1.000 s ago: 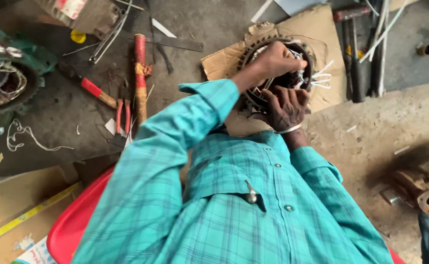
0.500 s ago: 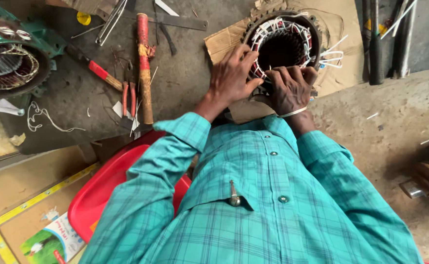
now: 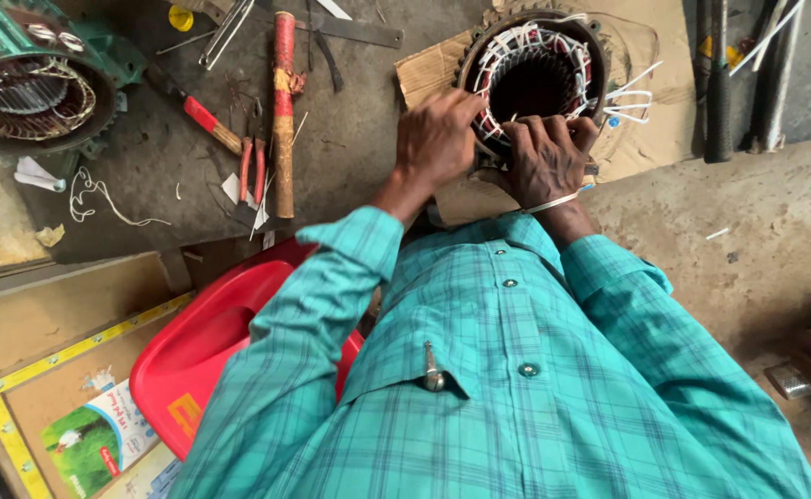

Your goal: The person inserts white plastic ties into the slots of a motor stator and uses a hammer to tap them into place. The person repeatedly adjusts the ties and hammers them down to secure the windings.

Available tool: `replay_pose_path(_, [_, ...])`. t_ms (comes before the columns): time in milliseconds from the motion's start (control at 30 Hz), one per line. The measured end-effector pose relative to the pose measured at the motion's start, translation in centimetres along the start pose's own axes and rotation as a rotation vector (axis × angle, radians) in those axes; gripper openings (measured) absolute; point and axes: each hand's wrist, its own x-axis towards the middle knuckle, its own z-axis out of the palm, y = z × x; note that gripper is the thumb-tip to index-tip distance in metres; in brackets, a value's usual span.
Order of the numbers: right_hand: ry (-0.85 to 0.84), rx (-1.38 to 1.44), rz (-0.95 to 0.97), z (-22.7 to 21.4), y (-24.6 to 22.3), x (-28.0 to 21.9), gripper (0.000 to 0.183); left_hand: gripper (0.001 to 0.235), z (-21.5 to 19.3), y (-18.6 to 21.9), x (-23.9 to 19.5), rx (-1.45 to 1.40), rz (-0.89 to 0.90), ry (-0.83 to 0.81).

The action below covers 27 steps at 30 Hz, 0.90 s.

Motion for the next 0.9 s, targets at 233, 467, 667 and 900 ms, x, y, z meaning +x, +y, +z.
replay_pose_path(233, [0.028,-0.021,-0.012,1.0,0.5,-0.3,0.049,0.017,2.4,3.2,-1.2,0.003,-0.3,0.003])
replay_pose_path(467, [-0.006,-0.017,0.015,0.7,0.0,-0.4,0.072,0.024,6.4,-2.0,-0.1,-1.113,-0.791,0.229])
replay_pose_path(667, [0.0,-0.05,0.014,0.3,0.0,-0.5,0.074,0.032,3.0,-1.5,-2.1,-0.457,-0.323,0.287])
replay_pose_path(900, [-0.01,-0.037,0.005,0.5,0.4,-0.9,0.066,0.019,4.8,1.2,-2.3,-0.227,-0.337,0.284])
